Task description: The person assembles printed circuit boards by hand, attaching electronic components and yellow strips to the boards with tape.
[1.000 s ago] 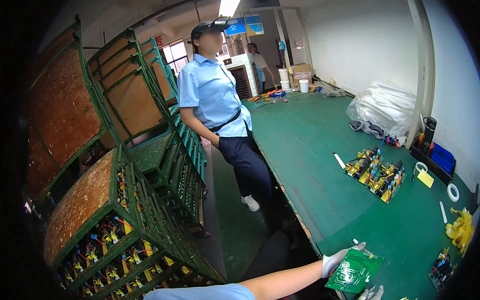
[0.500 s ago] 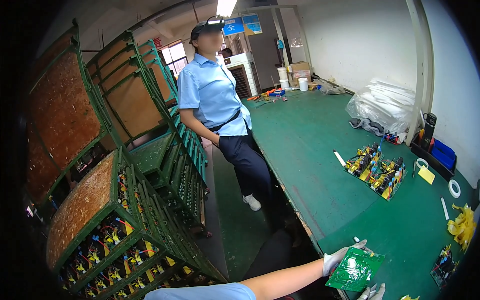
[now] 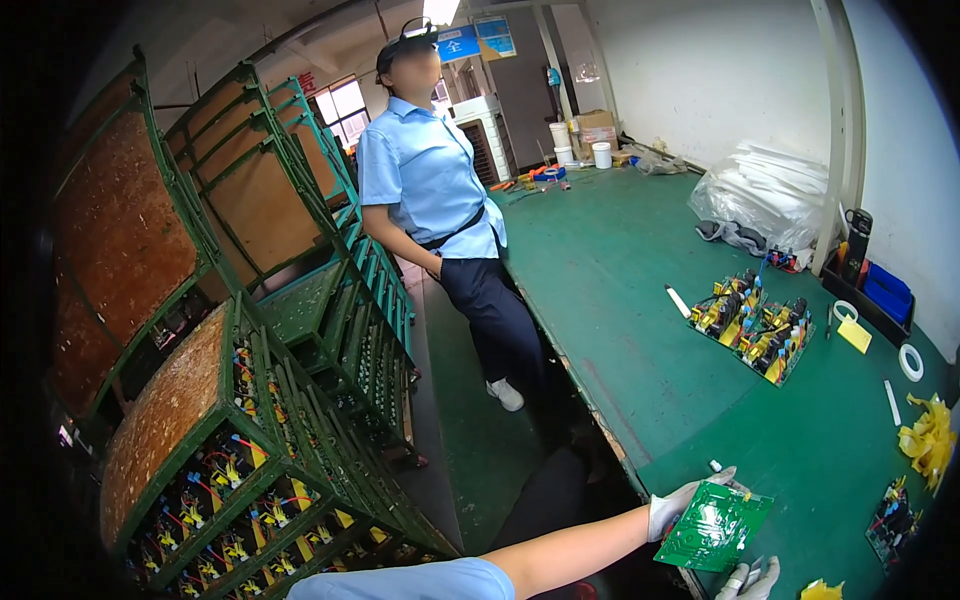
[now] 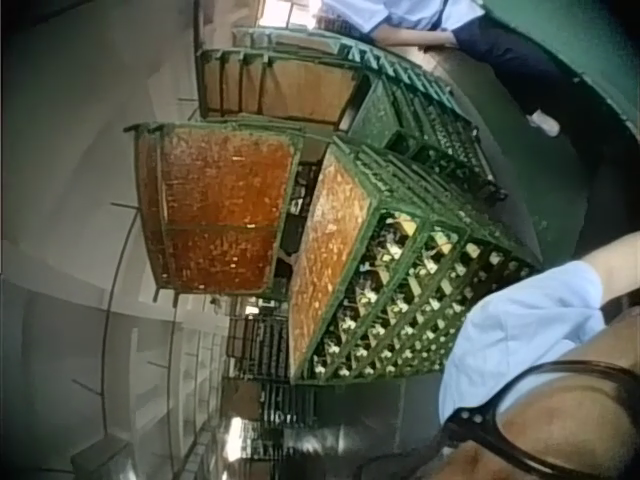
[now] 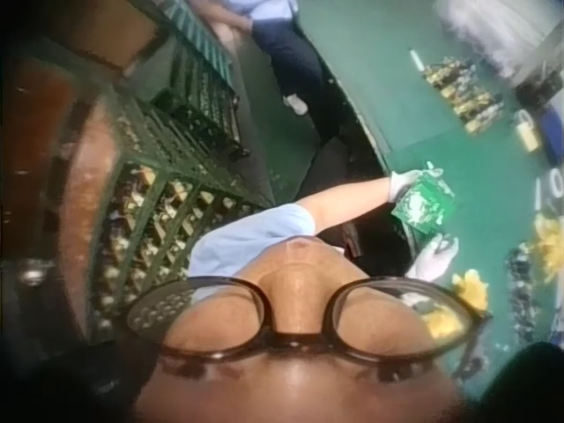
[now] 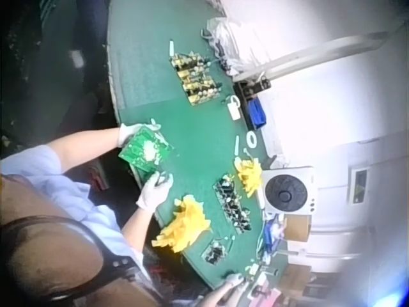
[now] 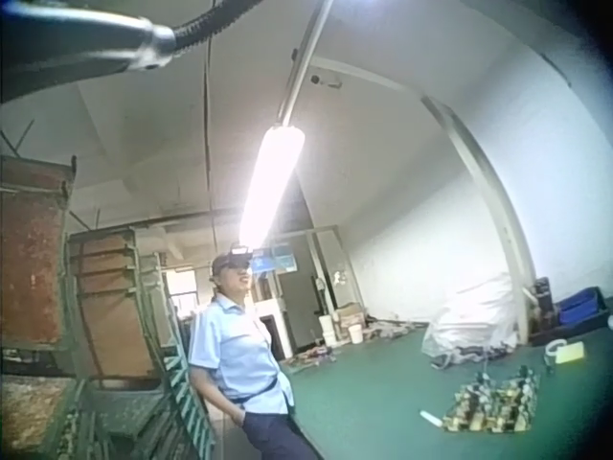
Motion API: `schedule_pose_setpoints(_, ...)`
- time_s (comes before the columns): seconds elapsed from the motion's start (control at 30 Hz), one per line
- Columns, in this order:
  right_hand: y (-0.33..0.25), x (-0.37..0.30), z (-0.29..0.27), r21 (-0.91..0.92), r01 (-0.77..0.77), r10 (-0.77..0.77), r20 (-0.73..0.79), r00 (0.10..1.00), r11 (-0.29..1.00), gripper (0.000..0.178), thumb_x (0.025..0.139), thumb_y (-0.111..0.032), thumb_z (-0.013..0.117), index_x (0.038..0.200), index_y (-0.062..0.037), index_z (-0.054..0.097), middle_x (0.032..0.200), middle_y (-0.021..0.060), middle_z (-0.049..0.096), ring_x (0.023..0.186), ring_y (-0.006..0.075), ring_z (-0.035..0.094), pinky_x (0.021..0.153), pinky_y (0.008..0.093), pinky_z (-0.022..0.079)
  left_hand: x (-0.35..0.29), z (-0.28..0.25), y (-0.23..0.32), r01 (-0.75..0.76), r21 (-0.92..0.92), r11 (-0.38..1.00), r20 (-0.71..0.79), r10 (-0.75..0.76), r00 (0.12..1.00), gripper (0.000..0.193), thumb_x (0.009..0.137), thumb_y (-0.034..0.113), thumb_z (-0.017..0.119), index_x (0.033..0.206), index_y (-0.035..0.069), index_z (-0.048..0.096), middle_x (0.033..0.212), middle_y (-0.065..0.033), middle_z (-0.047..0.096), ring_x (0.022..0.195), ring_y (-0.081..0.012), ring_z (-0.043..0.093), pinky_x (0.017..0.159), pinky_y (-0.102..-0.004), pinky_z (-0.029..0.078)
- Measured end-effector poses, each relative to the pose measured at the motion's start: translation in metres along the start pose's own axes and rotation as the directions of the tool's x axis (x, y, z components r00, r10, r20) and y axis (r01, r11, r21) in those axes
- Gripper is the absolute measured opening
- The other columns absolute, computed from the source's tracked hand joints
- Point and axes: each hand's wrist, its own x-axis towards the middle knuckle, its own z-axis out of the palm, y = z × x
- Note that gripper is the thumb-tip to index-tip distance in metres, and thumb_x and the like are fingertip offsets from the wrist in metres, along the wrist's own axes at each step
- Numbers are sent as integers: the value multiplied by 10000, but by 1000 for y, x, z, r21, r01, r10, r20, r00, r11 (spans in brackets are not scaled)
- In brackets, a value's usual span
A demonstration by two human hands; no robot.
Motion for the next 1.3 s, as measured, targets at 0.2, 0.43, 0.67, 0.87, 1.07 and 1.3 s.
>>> schedule_pose_setpoints(0.2,21,18,25,127,103,-86,-137,987,987,446,886,26,476,1332,29,462,1203,207,591,1111,287,601,953,388,487,12,-4,-4,-69,-283,957,98,100,990,336,1021,382,478,1066,79,614,1041,-68,672,897,-188,656,790,-339,554)
schedule_pose_setpoints(0.43,-27,61,41,56,397,-391,-104,915,916,302,821,-75,676,1116,-47,622,1007,171,604,888,359,618,748,410,523,9,-14,21,139,-206,969,202,-97,975,602,997,532,411,1329,50,552,1185,-124,660,1048,-266,653,913,-430,536)
schedule_pose_setpoints(0.67,-11,70,29,-144,415,-421,-11,907,898,196,842,-109,669,1035,-82,652,904,129,587,782,321,622,646,404,515,30,-5,6,218,-226,949,139,-190,972,570,964,606,434,1166,112,633,1070,-107,679,950,-287,669,853,-477,548)
schedule_pose_setpoints(0.87,-33,66,44,-69,425,-423,39,905,903,218,837,-111,658,1053,-87,647,919,153,585,806,363,607,683,427,503,11,-23,16,133,-236,963,93,-113,989,557,971,561,465,1177,63,603,1010,-98,680,897,-254,679,807,-401,567)
schedule_pose_setpoints(1.07,-19,61,26,-75,433,-433,15,901,898,165,837,-49,597,996,-65,636,885,168,556,776,378,581,645,449,479,21,-9,-6,-33,-172,985,92,49,995,313,1005,400,520,1021,108,632,949,-34,664,850,-144,649,762,-299,545)
schedule_pose_setpoints(1.3,0,69,49,-2,535,-535,23,845,845,214,850,8,578,1063,8,594,926,164,543,811,340,581,669,409,486,22,-12,-5,49,-237,970,32,-43,999,403,983,480,537,886,103,639,800,-15,679,649,-132,639,597,-263,534)
